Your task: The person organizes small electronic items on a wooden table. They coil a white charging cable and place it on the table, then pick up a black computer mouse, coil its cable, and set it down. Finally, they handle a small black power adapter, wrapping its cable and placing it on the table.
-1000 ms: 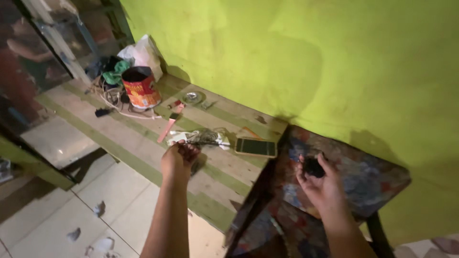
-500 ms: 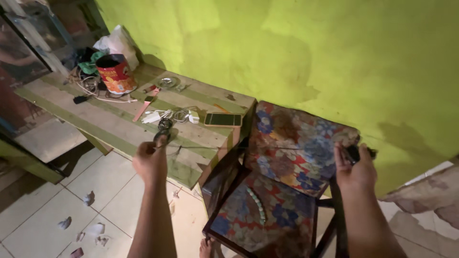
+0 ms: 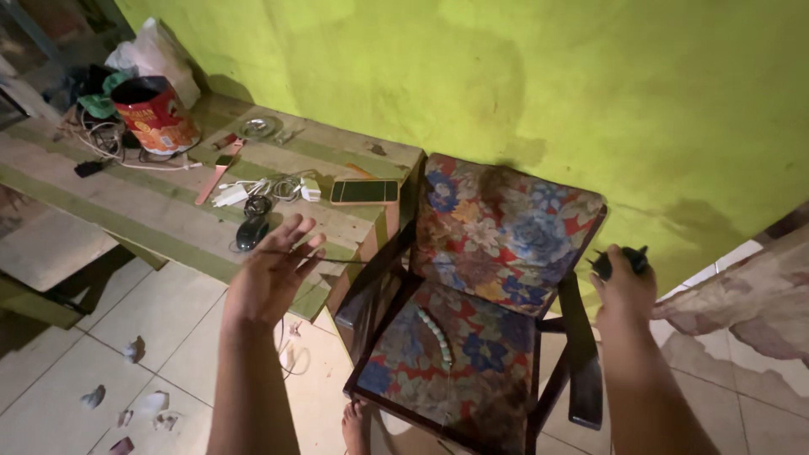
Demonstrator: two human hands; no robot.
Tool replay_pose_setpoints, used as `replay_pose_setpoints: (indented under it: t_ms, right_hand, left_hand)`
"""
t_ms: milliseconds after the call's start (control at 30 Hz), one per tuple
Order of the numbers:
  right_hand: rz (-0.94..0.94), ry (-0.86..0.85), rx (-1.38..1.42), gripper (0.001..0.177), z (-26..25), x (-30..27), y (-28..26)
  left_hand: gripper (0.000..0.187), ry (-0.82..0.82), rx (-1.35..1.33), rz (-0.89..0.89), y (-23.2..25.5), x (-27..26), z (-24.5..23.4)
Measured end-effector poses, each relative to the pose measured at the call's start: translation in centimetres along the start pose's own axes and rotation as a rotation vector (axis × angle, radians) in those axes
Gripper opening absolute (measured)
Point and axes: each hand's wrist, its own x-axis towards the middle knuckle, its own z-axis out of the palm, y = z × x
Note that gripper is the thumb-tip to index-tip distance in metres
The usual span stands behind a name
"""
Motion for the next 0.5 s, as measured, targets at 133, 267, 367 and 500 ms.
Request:
replay_pose_setpoints:
  t_ms: [133,267,367,500]
  right_hand:
    - [0.033,0.086,-0.178,0.031,-1.7,1.2,1.0]
    - [-0.022,0.127,-0.263,0.032,-3.2,2.6,2.3]
    - [-0.003,0.203,-0.383,0.034,-3.1,3.1,2.8]
    - [0.034,0.240,-0.151,0.030,-1.7,1.9,3.5]
  left_hand:
    - [0.082,-0.330,0.267,-0.059,2.6,-1.3,-0.8]
    - [0.071,-0.286,0.031,0.070,3.4,-0.8,-5.9]
    - [0.067,0.078,0.033,0.169,3.2,1.4,-11.1]
    - [0.072,0.385,0.133,0.206,2.3,4.7,-15.0]
